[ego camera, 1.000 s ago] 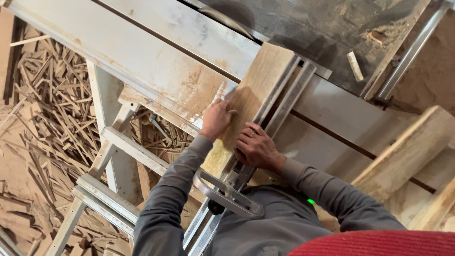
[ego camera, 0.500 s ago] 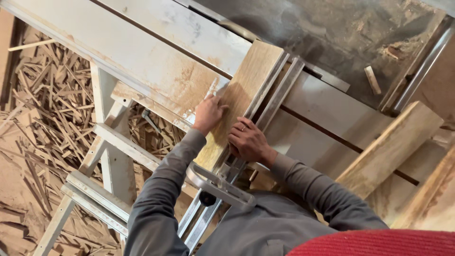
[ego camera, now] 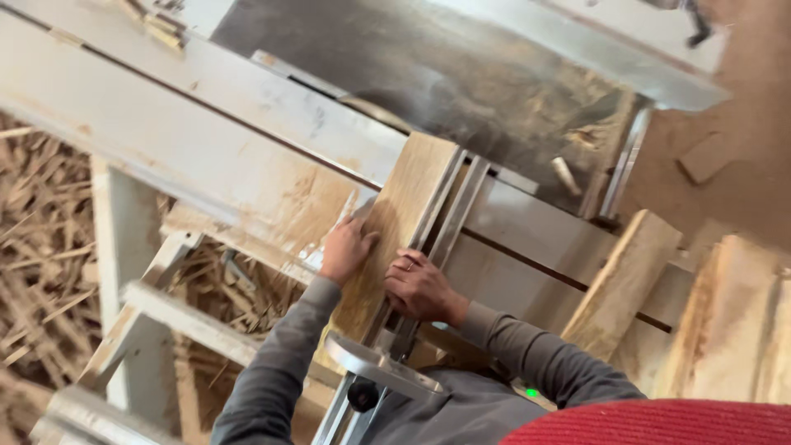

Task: The person picks up wooden boards from a pile and feeds them along the fence of a table saw, ripping each board into narrower strips. The cut pieces are set aside, and the person carries a stack of cut boards and adds them to a large pile of finished wood pieces.

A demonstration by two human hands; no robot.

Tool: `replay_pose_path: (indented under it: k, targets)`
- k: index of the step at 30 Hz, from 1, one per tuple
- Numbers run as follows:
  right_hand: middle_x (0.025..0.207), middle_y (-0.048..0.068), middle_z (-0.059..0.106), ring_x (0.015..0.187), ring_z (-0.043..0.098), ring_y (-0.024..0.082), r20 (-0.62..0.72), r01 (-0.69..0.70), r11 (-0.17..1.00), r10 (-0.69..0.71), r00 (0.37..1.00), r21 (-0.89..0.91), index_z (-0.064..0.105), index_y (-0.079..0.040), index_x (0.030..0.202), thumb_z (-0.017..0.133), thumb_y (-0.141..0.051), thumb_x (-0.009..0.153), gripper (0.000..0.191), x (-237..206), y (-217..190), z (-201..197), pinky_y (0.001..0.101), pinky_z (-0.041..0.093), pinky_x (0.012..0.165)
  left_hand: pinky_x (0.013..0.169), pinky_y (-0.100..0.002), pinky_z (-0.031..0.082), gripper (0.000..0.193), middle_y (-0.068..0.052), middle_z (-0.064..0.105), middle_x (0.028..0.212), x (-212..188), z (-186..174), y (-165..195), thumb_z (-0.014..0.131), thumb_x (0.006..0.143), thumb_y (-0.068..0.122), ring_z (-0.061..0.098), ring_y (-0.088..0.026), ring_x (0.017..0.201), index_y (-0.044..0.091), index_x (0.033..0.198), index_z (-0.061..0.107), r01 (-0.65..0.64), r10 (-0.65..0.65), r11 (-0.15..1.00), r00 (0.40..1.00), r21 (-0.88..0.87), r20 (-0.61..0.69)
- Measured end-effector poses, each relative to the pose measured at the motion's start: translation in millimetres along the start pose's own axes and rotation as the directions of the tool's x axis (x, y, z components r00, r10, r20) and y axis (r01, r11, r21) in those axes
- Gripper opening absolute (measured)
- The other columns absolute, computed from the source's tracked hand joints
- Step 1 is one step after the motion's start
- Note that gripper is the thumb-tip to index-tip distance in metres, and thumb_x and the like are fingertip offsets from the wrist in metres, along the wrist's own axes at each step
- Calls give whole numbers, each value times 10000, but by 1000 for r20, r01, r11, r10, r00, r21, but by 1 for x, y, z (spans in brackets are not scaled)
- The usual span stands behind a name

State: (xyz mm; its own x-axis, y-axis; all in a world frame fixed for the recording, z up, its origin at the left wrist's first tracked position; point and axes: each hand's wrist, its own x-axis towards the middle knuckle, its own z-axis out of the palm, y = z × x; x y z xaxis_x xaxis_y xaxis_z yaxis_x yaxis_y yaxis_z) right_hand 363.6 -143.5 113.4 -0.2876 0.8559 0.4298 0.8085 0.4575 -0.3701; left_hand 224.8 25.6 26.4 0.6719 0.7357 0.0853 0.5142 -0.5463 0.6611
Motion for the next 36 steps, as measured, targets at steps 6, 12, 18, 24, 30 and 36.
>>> replay_pose_path:
  k: [6,12,18,24,30,36]
  targets:
    - [919,26,647,1006,608,209,191,-123,992,117,975,24,665,-133,880,704,-233,906,111,-2,9,9,433,397,1064,819,-480,541,419,-223,684,1015,-7,-9,-3,761,844,252,659,-421,946,-10,1158,668,-95,91,992,995,-87,-45]
    - [1330,139,578,1263,499,276,365,-199,979,169,916,45,667,-79,1202,648,-270,982,292,41,47,41,476,305,1146,917,-384,603,500,-174,710,1239,-86,-78,-19,685,901,185,743,-288,1076,39,1370,591,112,7,894,964,-433,264]
    - [1345,109,556,1375,411,266,604,-106,981,182,776,-159,597,-84,1324,686,-456,897,573,83,73,51,554,162,1223,1085,-404,476,894,-164,496,1525,-196,-120,-45,813,791,103,586,-333,1337,71,1548,338,357,-20,753,852,-553,523]
    - [1319,109,569,1363,439,268,627,-40,977,164,762,-208,613,-56,1249,657,-471,954,512,84,73,49,549,163,1240,1029,-393,531,1069,-169,483,1515,-233,-85,-39,910,687,156,610,-390,1240,101,1562,297,127,-81,979,959,-158,270]
    - [1282,86,585,1342,460,247,597,-87,979,182,782,-185,628,-70,1210,670,-470,938,485,83,69,48,539,169,1251,992,-387,567,1055,-141,535,1493,-235,-78,-44,895,686,143,664,-364,1174,166,1570,319,156,-124,983,955,-100,268]
    - [1281,89,592,1340,461,248,569,-102,978,190,800,-184,635,-66,1195,686,-465,919,488,82,70,48,540,174,1246,993,-381,572,1073,-149,571,1454,-233,-74,-49,910,674,144,678,-358,1163,165,1572,323,113,-85,989,964,-99,251]
